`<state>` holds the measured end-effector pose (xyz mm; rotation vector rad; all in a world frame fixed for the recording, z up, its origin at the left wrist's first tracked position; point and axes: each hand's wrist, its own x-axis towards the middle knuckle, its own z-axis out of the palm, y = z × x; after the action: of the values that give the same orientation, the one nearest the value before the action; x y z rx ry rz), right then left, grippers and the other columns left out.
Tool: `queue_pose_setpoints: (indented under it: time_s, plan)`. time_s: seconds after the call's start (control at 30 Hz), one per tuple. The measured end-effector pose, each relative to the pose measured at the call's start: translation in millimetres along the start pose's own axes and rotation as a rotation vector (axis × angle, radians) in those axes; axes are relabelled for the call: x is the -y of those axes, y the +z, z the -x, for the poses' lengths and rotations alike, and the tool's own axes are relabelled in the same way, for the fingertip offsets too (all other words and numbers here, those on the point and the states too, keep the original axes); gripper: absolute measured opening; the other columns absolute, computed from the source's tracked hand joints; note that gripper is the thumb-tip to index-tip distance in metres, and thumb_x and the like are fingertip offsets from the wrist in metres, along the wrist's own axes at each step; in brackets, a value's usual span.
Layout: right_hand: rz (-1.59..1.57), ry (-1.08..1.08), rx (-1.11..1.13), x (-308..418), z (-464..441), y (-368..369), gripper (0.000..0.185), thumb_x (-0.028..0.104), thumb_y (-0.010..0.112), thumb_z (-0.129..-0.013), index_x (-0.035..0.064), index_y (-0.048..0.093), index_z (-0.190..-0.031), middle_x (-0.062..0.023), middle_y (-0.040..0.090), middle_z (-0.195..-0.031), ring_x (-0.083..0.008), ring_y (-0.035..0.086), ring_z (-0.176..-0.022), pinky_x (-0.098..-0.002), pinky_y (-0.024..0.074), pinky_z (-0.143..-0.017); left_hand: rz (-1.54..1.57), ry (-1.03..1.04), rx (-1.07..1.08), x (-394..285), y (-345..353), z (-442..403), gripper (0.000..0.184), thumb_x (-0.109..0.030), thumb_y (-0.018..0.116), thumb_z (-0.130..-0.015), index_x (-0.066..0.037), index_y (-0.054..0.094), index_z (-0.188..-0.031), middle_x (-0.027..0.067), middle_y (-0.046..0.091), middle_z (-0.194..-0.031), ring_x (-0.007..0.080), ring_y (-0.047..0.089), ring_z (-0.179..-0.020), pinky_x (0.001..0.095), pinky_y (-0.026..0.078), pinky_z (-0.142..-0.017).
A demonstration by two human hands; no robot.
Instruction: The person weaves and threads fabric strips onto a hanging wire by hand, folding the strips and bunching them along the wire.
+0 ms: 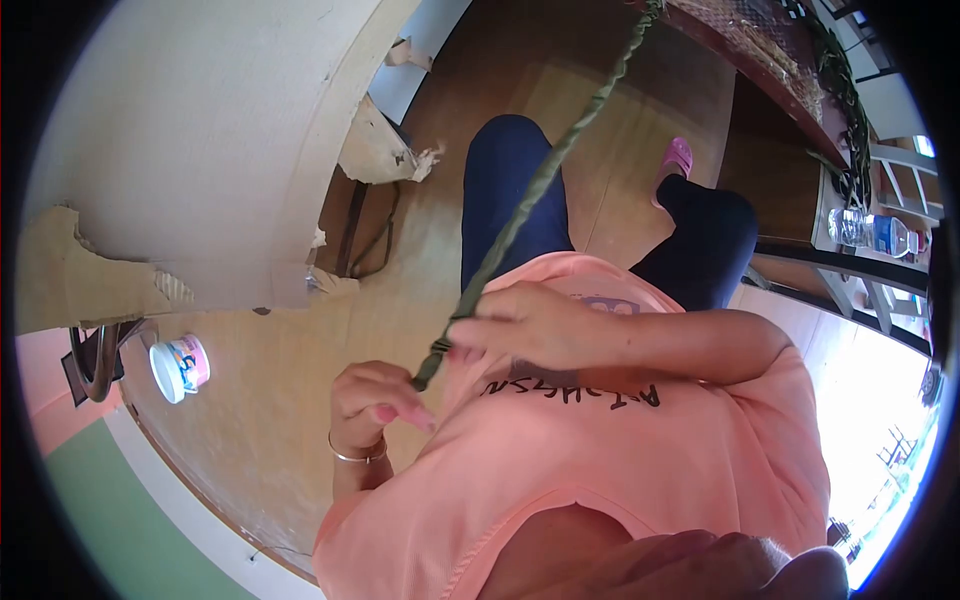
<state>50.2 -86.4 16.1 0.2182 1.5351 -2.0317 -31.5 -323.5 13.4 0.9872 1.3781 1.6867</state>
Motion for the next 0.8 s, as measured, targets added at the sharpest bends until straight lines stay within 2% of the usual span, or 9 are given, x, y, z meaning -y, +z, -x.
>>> queue_pose_setpoints:
  time_s: [0.07, 0.13, 0.23, 0.3, 0.4, 0.57, 0.67, 0.73, 0.8]
  plan:
    - [0.096, 0.081, -0.234, 19, 1, -25, 0.041, 0.038, 0.044, -0.093, 0.0005, 0.062, -0.097, -0.0058, 0.062, -0.087, -0.015, 0.057, -0.083, -0.0286, 0.0426, -0.084, 0.074, 0.026, -0.026, -4, -5, 4, 0.03, -0.019, 0.054, -0.087, 0.003, 0.068, -0.072, 0.0115, 0.066, -0.068, 0.0163, 0.049, -0.047, 0.0241, 0.037, -0.048]
    - [-0.11, -0.13, -0.55, 26, -7, -56, 0.047, 0.043, 0.043, -0.092, 0.0005, 0.062, -0.096, -0.0075, 0.061, -0.089, -0.0167, 0.056, -0.085, -0.0295, 0.0415, -0.085, 0.087, 0.029, -0.03, -4, -4, 1, 0.03, -0.019, 0.054, -0.087, 0.003, 0.068, -0.072, 0.0116, 0.066, -0.067, 0.0164, 0.048, -0.046, 0.024, 0.037, -0.047]
    - [0.052, -0.116, -0.456, 13, -5, -49, 0.049, 0.045, 0.039, -0.093, 0.0017, 0.063, -0.094, -0.0104, 0.06, -0.09, -0.0178, 0.054, -0.085, -0.0294, 0.0407, -0.085, 0.104, 0.012, -0.033, -2, 6, -5, 0.032, -0.02, 0.054, -0.088, 0.004, 0.068, -0.072, 0.012, 0.066, -0.065, 0.0167, 0.047, -0.043, 0.0238, 0.036, -0.045]
    - [0.327, -0.08, -0.205, 3, 2, -2, 0.049, 0.044, 0.038, -0.094, 0.0013, 0.061, -0.097, -0.0114, 0.06, -0.091, -0.018, 0.053, -0.085, -0.0295, 0.041, -0.086, 0.089, 0.016, -0.023, -2, 9, -8, 0.031, -0.02, 0.054, -0.087, 0.004, 0.068, -0.072, 0.0122, 0.066, -0.065, 0.0167, 0.047, -0.043, 0.0234, 0.036, -0.045]
    - [0.117, 0.141, -0.19, 34, 18, 3, 0.046, 0.043, 0.036, -0.095, 0.0029, 0.059, -0.099, -0.0109, 0.059, -0.089, -0.0188, 0.053, -0.085, -0.0296, 0.0418, -0.085, 0.066, 0.014, 0.015, 0, 11, -14, 0.03, -0.019, 0.055, -0.087, 0.004, 0.068, -0.073, 0.0127, 0.066, -0.065, 0.0167, 0.048, -0.044, 0.0224, 0.037, -0.046]
    - [-0.283, -0.345, -0.83, -2, 2, -93, 0.044, 0.035, 0.036, -0.097, -0.0023, 0.059, -0.098, -0.0152, 0.064, -0.097, -0.0179, 0.057, -0.082, -0.0298, 0.0436, -0.083, 0.07, -0.057, 0.033, 2, 13, -5, 0.03, -0.019, 0.055, -0.086, 0.004, 0.068, -0.073, 0.0126, 0.066, -0.064, 0.0171, 0.051, -0.045, 0.0231, 0.039, -0.049]
    - [-0.296, -0.416, -0.774, -3, -11, -88, 0.042, 0.034, 0.036, -0.098, -0.001, 0.06, -0.095, -0.0149, 0.064, -0.096, -0.0166, 0.057, -0.081, -0.0294, 0.0436, -0.083, 0.077, -0.049, 0.02, 1, 10, -13, 0.03, -0.02, 0.055, -0.086, 0.004, 0.068, -0.073, 0.0125, 0.066, -0.064, 0.0173, 0.052, -0.045, 0.0234, 0.04, -0.049]
    - [-0.022, -0.324, -0.53, -14, -14, -36, 0.043, 0.033, 0.035, -0.098, -0.0006, 0.06, -0.092, -0.0141, 0.064, -0.097, -0.016, 0.056, -0.081, -0.0295, 0.0442, -0.082, 0.08, -0.045, 0.005, 0, 10, -16, 0.03, -0.02, 0.055, -0.086, 0.004, 0.068, -0.073, 0.0124, 0.066, -0.064, 0.0175, 0.052, -0.045, 0.0237, 0.04, -0.049]
    - [0.006, -0.267, -0.623, -19, -7, 5, 0.041, 0.033, 0.035, -0.098, -0.0015, 0.058, -0.094, -0.0139, 0.063, -0.099, -0.0173, 0.057, -0.082, -0.0306, 0.045, -0.083, 0.065, -0.047, 0.006, -1, 9, -19, 0.03, -0.02, 0.055, -0.086, 0.004, 0.068, -0.073, 0.0125, 0.066, -0.064, 0.0175, 0.053, -0.045, 0.0235, 0.04, -0.049]
